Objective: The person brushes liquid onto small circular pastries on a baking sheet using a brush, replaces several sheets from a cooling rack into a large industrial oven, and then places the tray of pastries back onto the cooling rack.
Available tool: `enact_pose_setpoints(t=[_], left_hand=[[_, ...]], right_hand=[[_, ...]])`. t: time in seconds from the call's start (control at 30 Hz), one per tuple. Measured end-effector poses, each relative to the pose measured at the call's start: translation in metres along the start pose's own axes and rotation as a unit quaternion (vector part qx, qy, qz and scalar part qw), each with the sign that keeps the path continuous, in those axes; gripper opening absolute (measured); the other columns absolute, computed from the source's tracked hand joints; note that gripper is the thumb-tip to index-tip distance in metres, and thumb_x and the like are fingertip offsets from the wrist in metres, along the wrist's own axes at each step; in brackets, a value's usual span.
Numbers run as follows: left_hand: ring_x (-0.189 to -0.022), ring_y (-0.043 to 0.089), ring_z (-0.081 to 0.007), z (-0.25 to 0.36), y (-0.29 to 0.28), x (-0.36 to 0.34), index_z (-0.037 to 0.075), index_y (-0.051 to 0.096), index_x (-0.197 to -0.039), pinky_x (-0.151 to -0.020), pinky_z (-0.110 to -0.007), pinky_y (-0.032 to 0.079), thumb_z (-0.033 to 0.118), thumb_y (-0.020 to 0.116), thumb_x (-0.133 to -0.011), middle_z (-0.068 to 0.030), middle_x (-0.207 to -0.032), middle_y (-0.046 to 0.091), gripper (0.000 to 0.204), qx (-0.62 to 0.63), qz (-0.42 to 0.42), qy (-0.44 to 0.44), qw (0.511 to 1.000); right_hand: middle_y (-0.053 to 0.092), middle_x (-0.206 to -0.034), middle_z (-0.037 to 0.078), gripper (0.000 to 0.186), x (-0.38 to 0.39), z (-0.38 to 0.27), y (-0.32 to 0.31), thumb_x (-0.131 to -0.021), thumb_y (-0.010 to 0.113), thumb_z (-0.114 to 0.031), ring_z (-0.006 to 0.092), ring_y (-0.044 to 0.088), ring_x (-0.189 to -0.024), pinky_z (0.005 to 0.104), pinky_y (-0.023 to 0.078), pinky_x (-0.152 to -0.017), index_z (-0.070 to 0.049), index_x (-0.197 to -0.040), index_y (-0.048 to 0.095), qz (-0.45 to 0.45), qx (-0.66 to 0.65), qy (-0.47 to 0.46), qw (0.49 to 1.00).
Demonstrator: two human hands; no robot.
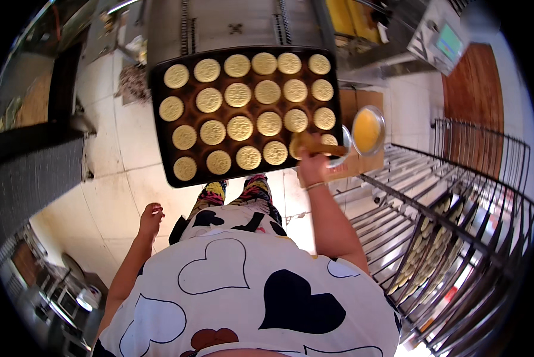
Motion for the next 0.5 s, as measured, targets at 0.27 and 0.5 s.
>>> enact_pose_setpoints(t=[0.27, 0.5], left_hand=[[-0.084, 0.058, -0.0163, -0.026, -0.010, 0.018, 0.003, 0.051, -0.109, -0.073, -0.027, 0.046, 0.005, 0.054, -0.079, -0.0081, -0.100, 0.058, 0.029, 0.053, 0.039, -0.008, 0.998], [-0.083, 0.060, -0.0182, -0.070, -0.019, 0.035, 0.002, 0.052, -0.108, -0.075, -0.028, 0.048, 0.004, 0.053, -0.079, -0.0102, -0.101, 0.059, 0.030, 0.113, 0.084, -0.051, 0.989]], right_hand=[[0.063, -0.078, 0.018, 0.049, 0.128, -0.185, 0.181, -0.084, 0.049, -0.021, 0.0377, 0.061, -0.068, 0.0465, 0.048, -0.061, -0.009, -0.129, 0.036, -0.415, 0.203, -0.384, 0.800], [0.062, -0.072, 0.018, 0.061, 0.128, -0.219, 0.186, -0.083, 0.047, -0.018, 0.0372, 0.059, -0.059, 0.0460, 0.048, -0.053, -0.013, -0.139, 0.022, -0.413, 0.202, -0.414, 0.786]])
Point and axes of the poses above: each hand's wrist, its own x-axis away from the middle knuckle, its own y-axis out of the palm, z = x × y, the point moved 1 cm from there along -x, towards the middle knuckle
